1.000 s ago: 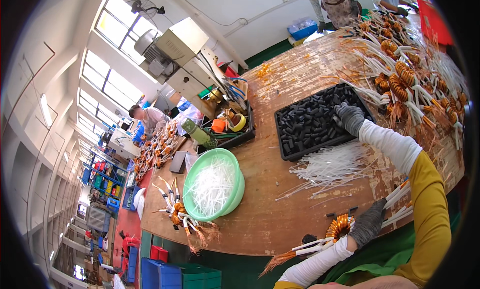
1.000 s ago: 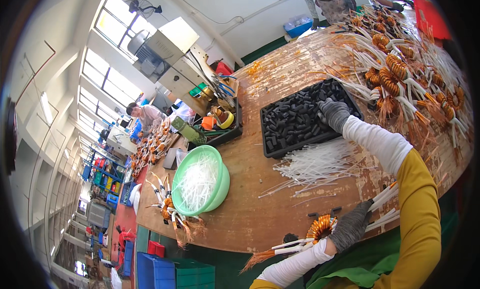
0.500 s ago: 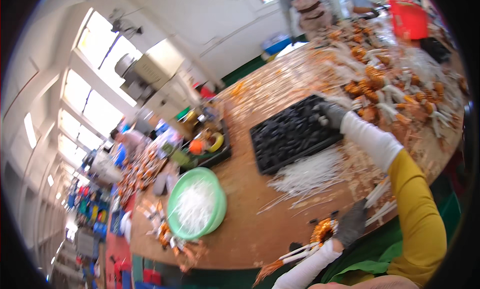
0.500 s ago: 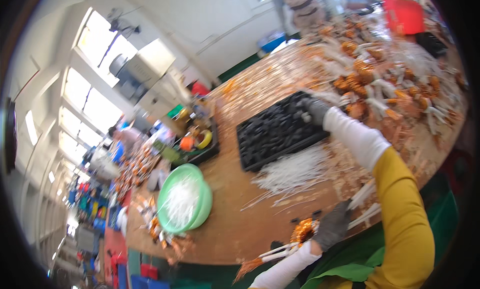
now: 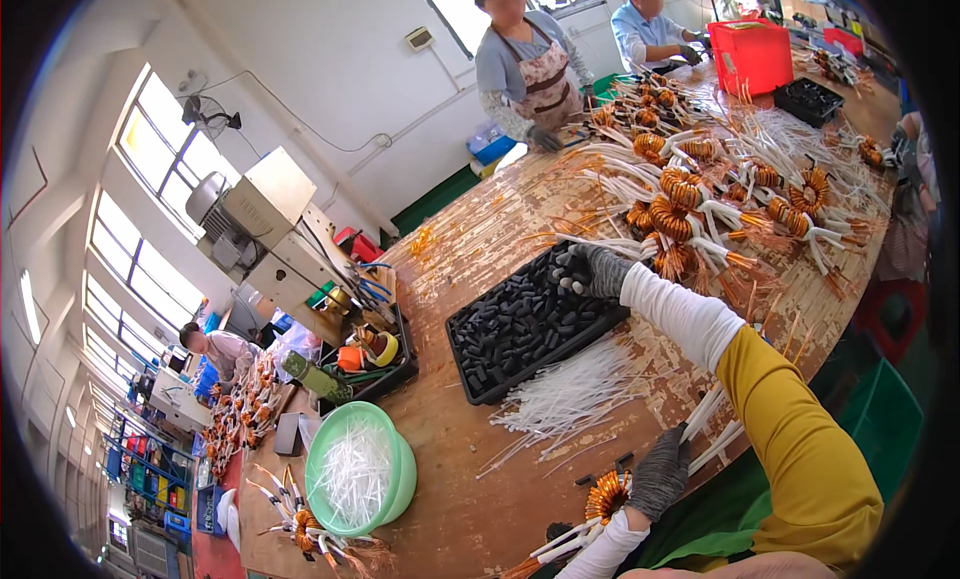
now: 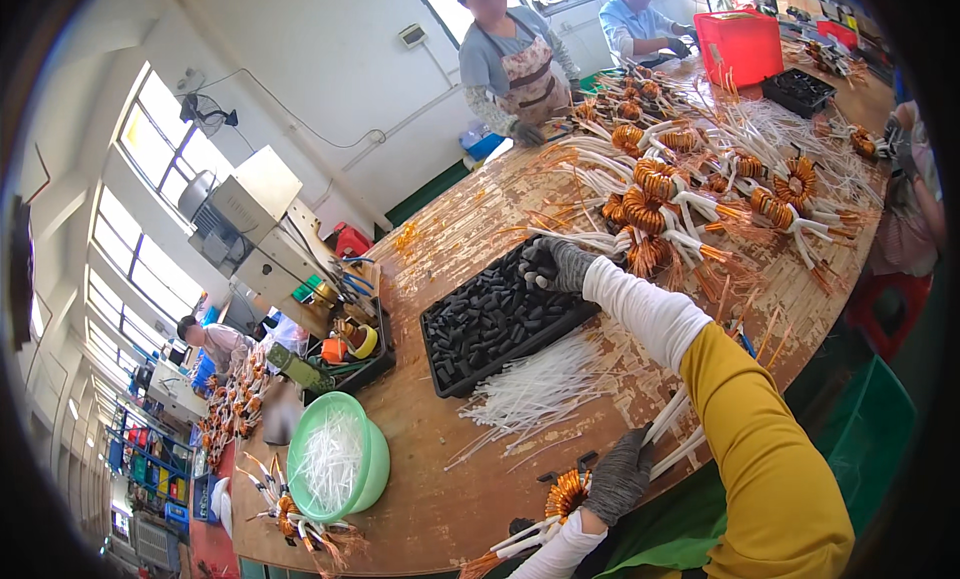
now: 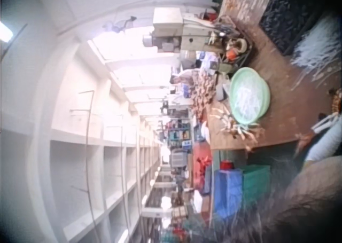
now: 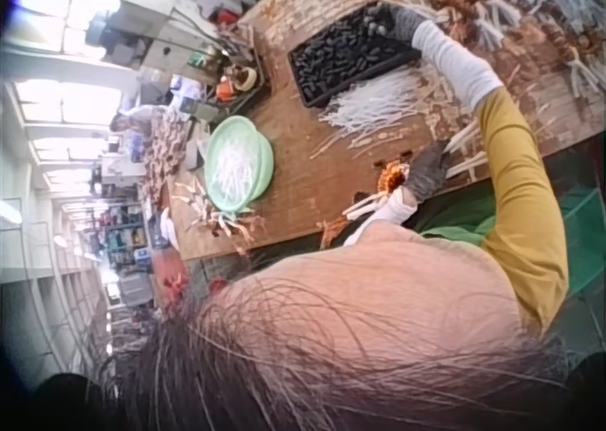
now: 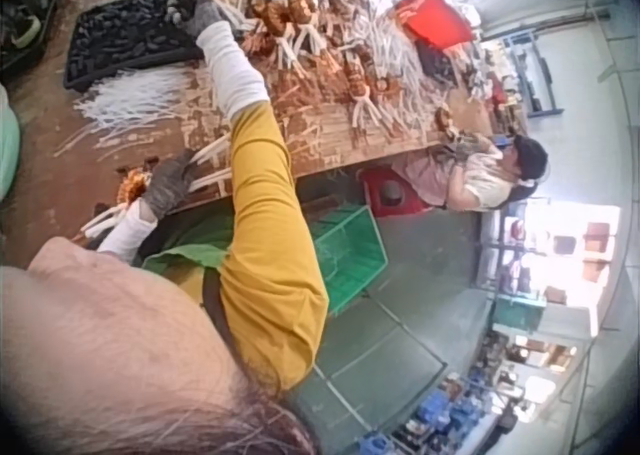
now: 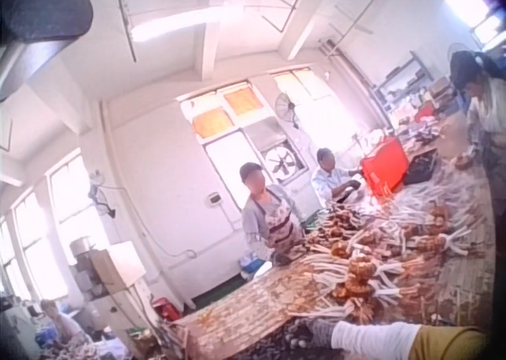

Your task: The person assembles wire bundles by securing them with zip ties, then trims the excess zip tie material with a wire cutter.

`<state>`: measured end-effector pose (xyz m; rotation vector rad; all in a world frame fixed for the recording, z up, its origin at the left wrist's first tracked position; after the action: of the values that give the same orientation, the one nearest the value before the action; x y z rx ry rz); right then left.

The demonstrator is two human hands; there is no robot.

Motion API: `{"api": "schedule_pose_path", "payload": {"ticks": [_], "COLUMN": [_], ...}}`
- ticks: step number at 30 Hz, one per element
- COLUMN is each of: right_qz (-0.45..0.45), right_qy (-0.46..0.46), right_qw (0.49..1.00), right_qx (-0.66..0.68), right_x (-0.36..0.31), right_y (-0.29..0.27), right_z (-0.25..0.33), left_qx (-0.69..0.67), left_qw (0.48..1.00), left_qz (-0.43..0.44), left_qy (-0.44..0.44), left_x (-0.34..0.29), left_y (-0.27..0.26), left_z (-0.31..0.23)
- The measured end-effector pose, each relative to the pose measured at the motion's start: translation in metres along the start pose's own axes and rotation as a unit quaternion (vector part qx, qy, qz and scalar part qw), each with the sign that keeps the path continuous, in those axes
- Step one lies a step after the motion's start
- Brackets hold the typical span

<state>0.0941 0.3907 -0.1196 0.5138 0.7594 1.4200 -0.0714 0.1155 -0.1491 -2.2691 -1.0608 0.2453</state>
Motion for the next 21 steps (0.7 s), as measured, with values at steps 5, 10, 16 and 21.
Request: {"api": "schedule_pose_path", "payload": {"ticks": [5, 10, 16, 21], "right_qz": [0.018, -0.013, -0.093, 0.014], "right_qy": [0.007, -0.025, -0.012, -0.148], "right_qw": [1.000, 0.998, 0.962, 0.915], "right_qx": [-0.003, -0.055, -0.255, -0.375], "right_x": [-0.002, -0.010, -0.067, -0.126], "right_y": [0.006, 0.017, 0.045, 0.068], "right_z": [0.000, 0.006, 0.046, 0.114], "left_qx": [0.032, 0.015, -0.003, 0.001], "left_qw": [0.999, 1.000, 1.000, 0.995], "left_qz": [0.029, 0.001, 0.002, 0.029], "left_qy": [-0.022, -0.006, -0.008, -0.091], "left_x": [0.001, -0.002, -0.001, 0.004], "left_y": [0.004, 0.002, 0.004, -0.001], "left_z": [0.003, 0.003, 0.005, 0.010]}}
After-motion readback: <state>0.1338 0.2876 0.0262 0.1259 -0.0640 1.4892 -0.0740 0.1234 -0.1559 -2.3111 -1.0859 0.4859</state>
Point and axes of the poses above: each hand's wrist, its own x-axis towards the middle knuckle, its own y-axis out of the palm, z = x × y, the point moved 5 cm from there along x, towards the middle knuckle, and after that the axes turned 6 degrees about -y, right-handed, at the moved point
